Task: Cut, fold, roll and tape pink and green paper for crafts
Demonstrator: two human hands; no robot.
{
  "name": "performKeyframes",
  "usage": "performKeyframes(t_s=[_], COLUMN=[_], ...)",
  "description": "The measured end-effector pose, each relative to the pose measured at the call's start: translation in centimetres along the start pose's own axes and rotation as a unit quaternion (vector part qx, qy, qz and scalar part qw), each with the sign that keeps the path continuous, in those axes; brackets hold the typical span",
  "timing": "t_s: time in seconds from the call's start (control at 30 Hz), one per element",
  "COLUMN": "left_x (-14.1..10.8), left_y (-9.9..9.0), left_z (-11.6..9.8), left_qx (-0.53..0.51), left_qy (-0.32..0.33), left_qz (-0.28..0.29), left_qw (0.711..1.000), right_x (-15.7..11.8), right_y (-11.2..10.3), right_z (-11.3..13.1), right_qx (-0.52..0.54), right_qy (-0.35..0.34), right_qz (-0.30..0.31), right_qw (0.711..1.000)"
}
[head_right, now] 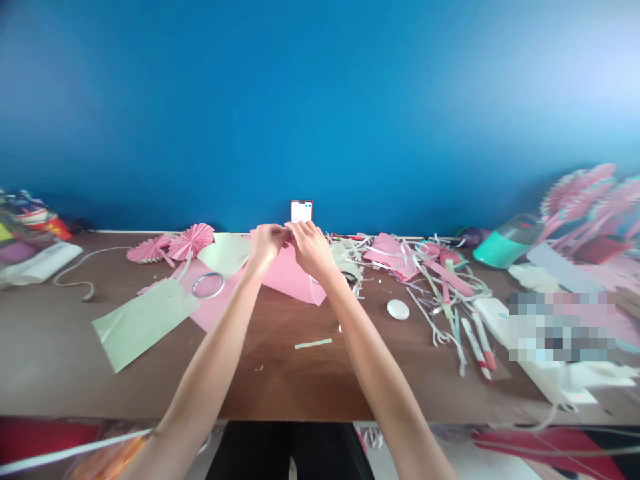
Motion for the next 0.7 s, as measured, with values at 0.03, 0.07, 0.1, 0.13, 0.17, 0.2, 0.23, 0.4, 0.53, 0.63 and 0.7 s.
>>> performKeyframes(t_s=[0.03, 0.07, 0.1, 0.13, 0.17, 0.2, 0.23, 0.4, 0.53, 0.63, 0.7], left_x=[-0.03, -0.05, -0.08, -0.08, -0.08, -0.06, -0.03, 0.14, -0.01, -0.19, -0.25], left_y=[0.02, 0.04, 0.07, 0.09, 0.12, 0.14, 0.16, -0.09, -0.20, -0.15, -0.05], left_z=[-0.02, -0.05, -0.06, -0.05, -0.03, 0.00, 0.02, 0.10, 0.17, 0.13, 0.13], left_qx=[0.004, 0.008, 0.013, 0.018, 0.022, 0.025, 0.026, 0.017, 0.023, 0.026, 0.026], left_qy=[0.003, 0.006, 0.007, 0.008, 0.008, 0.008, 0.009, 0.014, 0.011, 0.013, 0.015], left_qz=[0.000, 0.000, -0.001, -0.002, -0.002, -0.001, 0.000, -0.002, -0.007, -0.008, -0.003], left_qw=[1.000, 1.000, 1.000, 1.000, 1.000, 1.000, 1.000, 1.000, 1.000, 1.000, 1.000], right_x=[-0.03, -0.05, -0.07, -0.08, -0.08, -0.07, -0.06, -0.02, -0.04, -0.09, -0.11], right_y=[0.06, 0.13, 0.21, 0.31, 0.41, 0.49, 0.53, 0.24, 0.29, 0.34, 0.47], right_z=[-0.01, -0.01, -0.01, 0.01, 0.05, 0.10, 0.14, 0.18, 0.29, 0.30, 0.38], right_qx=[-0.002, -0.004, -0.006, -0.007, -0.007, -0.006, -0.005, -0.017, -0.029, -0.034, -0.030], right_qy=[-0.001, -0.002, -0.003, -0.004, -0.006, -0.008, -0.010, -0.004, 0.002, 0.011, 0.008], right_qz=[0.002, 0.004, 0.008, 0.013, 0.019, 0.025, 0.028, 0.016, 0.018, 0.012, 0.016], right_qw=[1.000, 1.000, 1.000, 1.000, 1.000, 1.000, 1.000, 1.000, 0.999, 0.999, 0.999])
Point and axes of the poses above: each hand's wrist, its own x-axis towards the middle knuckle, its own y-axis out of the palm, z = x × y, the point moved 7 cm from there along x, towards the middle knuckle, and after that the axes turned 9 degrees about -y, right-handed, at the moved point
